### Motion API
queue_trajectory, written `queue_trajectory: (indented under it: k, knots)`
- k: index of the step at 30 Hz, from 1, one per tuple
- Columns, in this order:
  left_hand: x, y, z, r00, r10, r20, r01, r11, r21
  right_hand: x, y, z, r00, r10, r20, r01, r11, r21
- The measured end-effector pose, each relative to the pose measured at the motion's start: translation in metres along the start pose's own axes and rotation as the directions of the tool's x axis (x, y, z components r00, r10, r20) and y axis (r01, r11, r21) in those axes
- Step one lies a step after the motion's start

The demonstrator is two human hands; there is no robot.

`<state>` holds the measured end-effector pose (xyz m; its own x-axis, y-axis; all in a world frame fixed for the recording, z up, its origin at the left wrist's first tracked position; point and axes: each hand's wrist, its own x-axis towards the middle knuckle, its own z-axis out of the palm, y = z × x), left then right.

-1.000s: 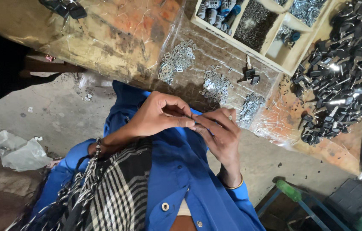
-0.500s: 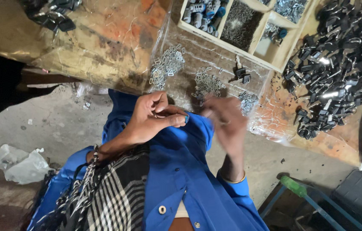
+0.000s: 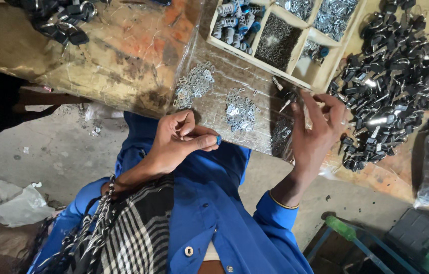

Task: The person sits at a workbench assembling small components. They pick small metal pins from a compartment tray and insert them one at a time into black rubber housings, pressing each pin into place and setting the finished assembly aside with the pile of completed parts.

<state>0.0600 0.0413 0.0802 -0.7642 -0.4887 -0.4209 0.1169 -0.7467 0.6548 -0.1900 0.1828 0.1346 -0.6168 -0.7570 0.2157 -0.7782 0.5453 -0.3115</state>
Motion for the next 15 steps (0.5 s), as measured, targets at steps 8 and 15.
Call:
queue_trajectory:
  k: [8, 15]
  knots:
    - [0.0003, 0.0005, 0.0014, 1.0, 0.008, 0.015, -0.008, 1.0, 0.006, 0.0029, 0.0041, 0.0019, 0.996, -0.082, 0.042, 0.086, 0.993, -0.082]
    - [-0.0005, 0.0014, 0.0013, 1.0, 0.013, 0.021, -0.013, 1.0, -0.011, 0.0012, 0.0071, 0.0002, 0.995, -0.077, 0.069, 0.082, 0.995, -0.065]
